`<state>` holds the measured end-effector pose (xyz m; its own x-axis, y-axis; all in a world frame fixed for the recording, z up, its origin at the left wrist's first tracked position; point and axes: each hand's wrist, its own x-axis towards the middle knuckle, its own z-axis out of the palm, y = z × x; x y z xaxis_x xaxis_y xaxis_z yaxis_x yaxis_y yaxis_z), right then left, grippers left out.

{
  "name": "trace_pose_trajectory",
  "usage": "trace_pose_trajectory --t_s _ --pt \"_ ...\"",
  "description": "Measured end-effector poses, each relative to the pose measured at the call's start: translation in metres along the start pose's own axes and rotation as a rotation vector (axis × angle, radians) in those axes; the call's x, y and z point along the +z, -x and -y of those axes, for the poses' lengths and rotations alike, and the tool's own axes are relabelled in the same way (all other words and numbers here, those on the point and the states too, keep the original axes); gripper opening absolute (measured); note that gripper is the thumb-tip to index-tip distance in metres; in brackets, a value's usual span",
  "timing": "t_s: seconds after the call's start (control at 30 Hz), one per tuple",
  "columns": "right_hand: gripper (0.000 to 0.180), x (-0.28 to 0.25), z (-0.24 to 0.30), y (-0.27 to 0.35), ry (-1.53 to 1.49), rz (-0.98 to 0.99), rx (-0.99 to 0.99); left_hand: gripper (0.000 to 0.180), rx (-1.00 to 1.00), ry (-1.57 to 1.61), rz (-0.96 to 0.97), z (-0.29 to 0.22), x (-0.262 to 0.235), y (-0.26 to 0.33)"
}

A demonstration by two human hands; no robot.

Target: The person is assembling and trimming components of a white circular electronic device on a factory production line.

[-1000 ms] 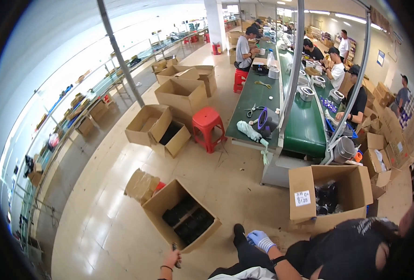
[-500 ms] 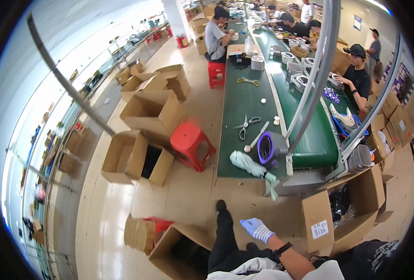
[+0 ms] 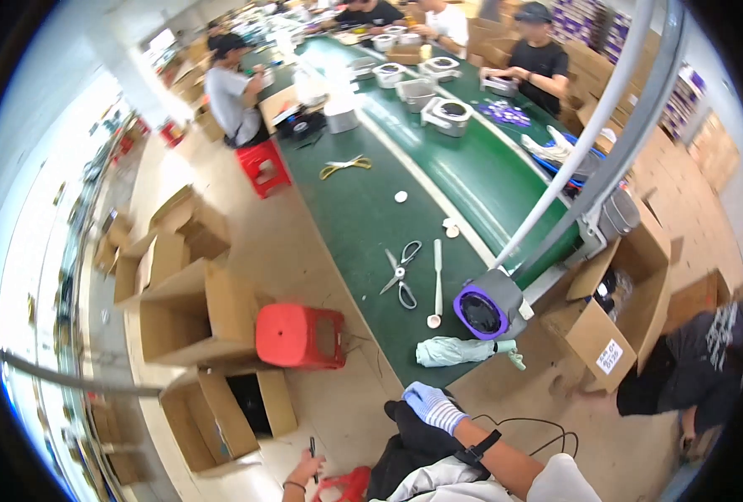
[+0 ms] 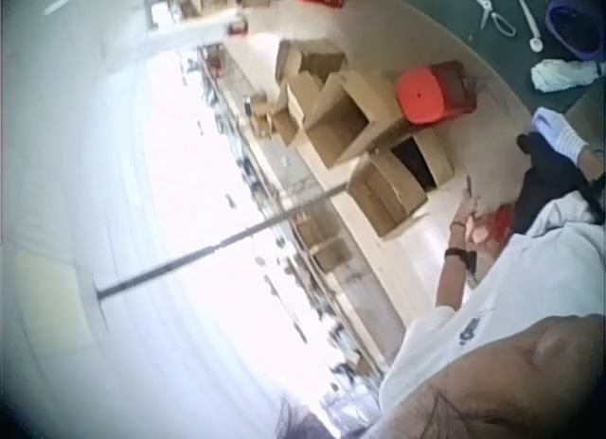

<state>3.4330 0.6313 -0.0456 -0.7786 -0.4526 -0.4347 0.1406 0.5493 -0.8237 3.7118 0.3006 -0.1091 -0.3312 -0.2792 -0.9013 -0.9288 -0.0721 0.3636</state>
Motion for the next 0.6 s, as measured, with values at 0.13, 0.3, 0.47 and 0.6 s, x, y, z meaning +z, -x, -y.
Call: trace_pose_trajectory --t_s 0.13,0.3,0.47,0.6 --pt "0.035 -0.006 0.015 -0.020 -0.045 -0.059 0.099 0.073 0.411 -0.301 0.008 -0.210 -0.023 -0.063" --pt "0.036 0.004 0.000 -0.046 -0.093 -0.198 0.289 0.087 0.841 -0.608 -0.080 -0.426 0.024 -0.112" --pt "0.032 0.034 -0.016 -0.095 -0.115 -0.341 0.264 0.097 1.059 -0.758 -0.234 -0.498 0.060 -0.164" --pt "0.035 0.040 0.018 -0.119 -0.171 -0.371 0.384 0.096 1.151 -0.879 -0.284 -0.533 0.061 -0.199"
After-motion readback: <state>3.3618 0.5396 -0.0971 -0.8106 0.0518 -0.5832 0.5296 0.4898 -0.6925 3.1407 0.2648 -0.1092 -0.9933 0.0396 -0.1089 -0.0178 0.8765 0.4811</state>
